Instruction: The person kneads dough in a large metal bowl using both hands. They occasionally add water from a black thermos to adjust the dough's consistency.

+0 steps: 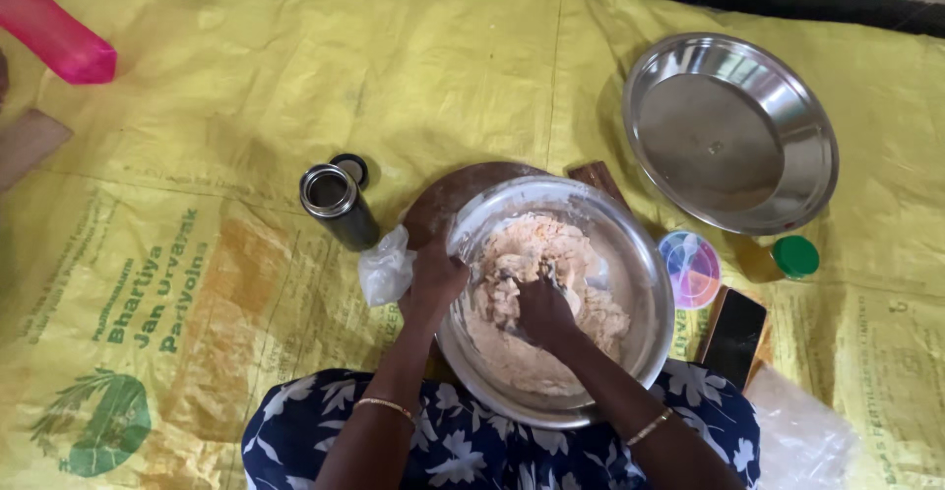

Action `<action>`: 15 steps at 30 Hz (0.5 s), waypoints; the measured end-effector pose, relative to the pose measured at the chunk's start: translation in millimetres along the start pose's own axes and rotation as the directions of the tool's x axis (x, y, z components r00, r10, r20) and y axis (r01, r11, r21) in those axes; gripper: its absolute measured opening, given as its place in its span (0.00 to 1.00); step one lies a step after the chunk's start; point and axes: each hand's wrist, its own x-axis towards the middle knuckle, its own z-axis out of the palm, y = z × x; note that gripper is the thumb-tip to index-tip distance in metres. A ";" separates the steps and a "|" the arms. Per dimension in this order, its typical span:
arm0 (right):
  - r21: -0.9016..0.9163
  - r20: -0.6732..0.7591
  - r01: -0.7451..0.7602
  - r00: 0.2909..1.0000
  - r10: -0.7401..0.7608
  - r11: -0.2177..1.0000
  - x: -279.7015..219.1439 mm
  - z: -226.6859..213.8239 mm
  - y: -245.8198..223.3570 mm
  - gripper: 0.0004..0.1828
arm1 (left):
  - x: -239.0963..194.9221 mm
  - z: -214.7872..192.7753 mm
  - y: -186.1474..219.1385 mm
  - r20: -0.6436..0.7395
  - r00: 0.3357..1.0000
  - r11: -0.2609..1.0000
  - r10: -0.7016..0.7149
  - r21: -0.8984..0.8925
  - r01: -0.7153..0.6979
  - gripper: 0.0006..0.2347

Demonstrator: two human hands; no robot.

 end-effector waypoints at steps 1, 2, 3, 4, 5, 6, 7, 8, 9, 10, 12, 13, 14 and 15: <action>0.135 -0.108 -0.093 0.988 0.108 0.987 8.8 -4.0 -3.3 0.15 | 1.3 -0.8 0.3 0.008 1.000 1.000 -0.013 -0.002 0.013 0.33; 0.113 -0.057 -0.127 0.989 0.134 0.985 20.3 -9.3 -3.8 0.13 | 1.8 -1.5 -0.3 -0.006 1.000 1.000 0.014 -0.028 -0.014 0.33; 0.089 -0.005 -0.160 0.987 0.161 0.983 32.6 -14.9 -2.2 0.10 | 1.7 -1.8 -1.2 -0.021 0.999 0.998 0.040 -0.052 -0.041 0.33; 0.064 0.043 -0.197 0.980 0.195 0.978 42.5 -19.8 1.3 0.08 | 3.6 -1.0 -1.3 -0.032 0.997 0.994 0.071 -0.075 -0.074 0.33; 0.047 0.031 -0.153 0.988 0.152 0.987 48.4 -23.1 5.3 0.08 | 4.3 -0.1 -1.8 -0.028 0.998 0.998 0.057 -0.040 -0.058 0.33; 0.024 0.018 -0.107 0.994 0.107 0.994 53.3 -24.8 10.1 0.09 | 4.1 1.0 -2.4 -0.030 0.999 0.999 0.044 -0.009 -0.044 0.32; 0.000 0.006 -0.060 0.998 0.060 0.998 55.2 -23.6 13.1 0.10 | 3.6 1.8 -3.0 -0.031 0.999 0.999 0.032 0.022 -0.031 0.32; 0.008 -0.071 -0.058 0.996 0.058 0.998 58.3 -21.5 18.3 0.08 | 5.1 2.4 -2.8 -0.036 0.998 0.999 0.050 0.016 -0.049 0.32; 0.017 -0.147 -0.054 0.988 0.056 0.998 62.0 -17.5 23.1 0.06 | 6.2 2.6 -2.9 -0.041 0.997 0.998 0.067 0.011 -0.067 0.32; 0.027 -0.220 -0.051 0.974 0.055 0.998 63.0 -11.0 25.7 0.04 | 5.0 2.7 -3.9 -0.043 0.996 0.997 0.083 0.008 -0.083 0.32; 0.081 -0.370 -0.045 0.926 0.072 0.996 62.6 2.5 29.9 0.05 | 3.9 3.7 -4.0 -0.045 0.999 1.000 0.025 0.017 -0.024 0.32; 0.106 -0.440 -0.040 0.894 0.083 0.994 59.4 7.5 30.3 0.05 | 0.8 4.0 -3.5 -0.045 0.999 1.000 -0.005 0.021 0.006 0.32; 0.120 -0.413 -0.096 0.900 0.138 0.988 63.5 6.7 33.6 0.06 | 2.5 2.8 0.6 -0.038 0.999 1.000 0.001 0.018 0.000 0.33; 0.132 -0.385 -0.152 0.903 0.192 0.979 64.1 4.2 34.0 0.06 | 2.3 0.9 4.3 -0.031 1.000 1.000 0.007 0.014 -0.007 0.33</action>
